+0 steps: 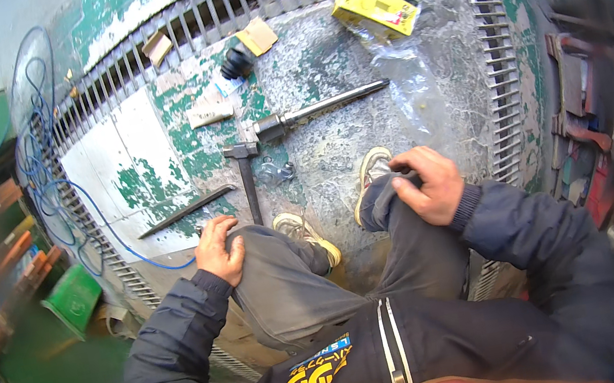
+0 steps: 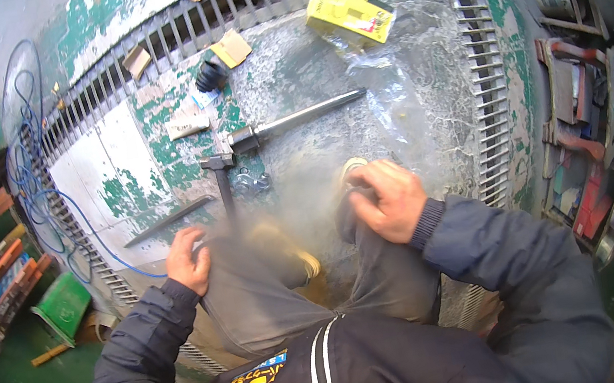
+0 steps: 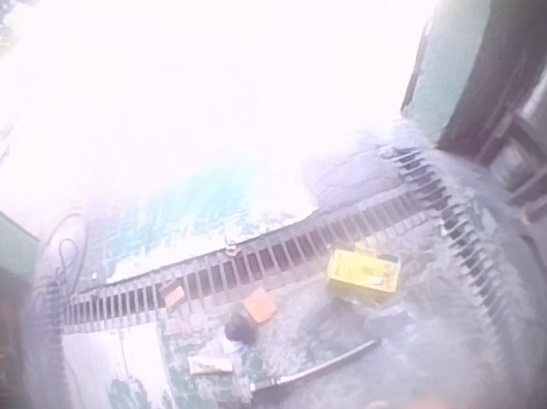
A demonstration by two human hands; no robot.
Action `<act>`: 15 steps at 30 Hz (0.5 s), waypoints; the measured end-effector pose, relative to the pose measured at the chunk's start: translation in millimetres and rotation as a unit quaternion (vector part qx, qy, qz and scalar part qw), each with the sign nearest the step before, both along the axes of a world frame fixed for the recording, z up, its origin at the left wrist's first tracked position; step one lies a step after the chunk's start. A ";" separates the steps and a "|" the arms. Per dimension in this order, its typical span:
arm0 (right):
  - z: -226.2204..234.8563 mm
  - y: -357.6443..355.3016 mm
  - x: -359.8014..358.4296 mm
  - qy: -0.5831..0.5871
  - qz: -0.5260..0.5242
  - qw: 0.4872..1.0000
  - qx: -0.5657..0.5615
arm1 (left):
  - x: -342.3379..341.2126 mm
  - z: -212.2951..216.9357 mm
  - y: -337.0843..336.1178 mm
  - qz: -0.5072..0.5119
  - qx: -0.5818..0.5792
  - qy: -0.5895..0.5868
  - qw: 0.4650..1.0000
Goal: The person unpacks a new car part from a plastic bag and cardboard box, then uses a hammer to tap a metal sleeve onto a shaft. They also handle a rubber boot and a small metal ring, and briefly work under a vehicle with a screwdriver.
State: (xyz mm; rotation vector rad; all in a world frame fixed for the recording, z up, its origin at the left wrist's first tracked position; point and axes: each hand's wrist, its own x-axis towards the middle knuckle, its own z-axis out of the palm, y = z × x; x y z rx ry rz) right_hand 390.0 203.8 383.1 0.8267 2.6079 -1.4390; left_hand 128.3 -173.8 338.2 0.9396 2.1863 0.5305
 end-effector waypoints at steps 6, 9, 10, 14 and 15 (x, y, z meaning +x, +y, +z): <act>0.7 15.2 25.3 -0.008 -0.026 1.000 -0.004 | 22.7 32.3 51.8 -0.057 -0.097 -0.004 0.994; 1.8 15.6 34.5 -0.029 -0.035 0.999 -0.006 | 44.4 49.1 98.2 -0.077 -0.143 -0.011 0.987; 2.5 15.3 36.2 -0.023 -0.049 0.998 -0.018 | 51.9 56.9 119.6 -0.084 -0.146 -0.005 0.986; -1.0 20.6 37.0 -0.037 -0.070 0.996 -0.038 | 64.9 126.1 215.3 -0.059 -0.135 -0.039 0.988; -3.3 23.7 36.6 -0.050 -0.074 0.995 -0.047 | 62.1 153.2 238.1 -0.070 -0.088 -0.034 0.993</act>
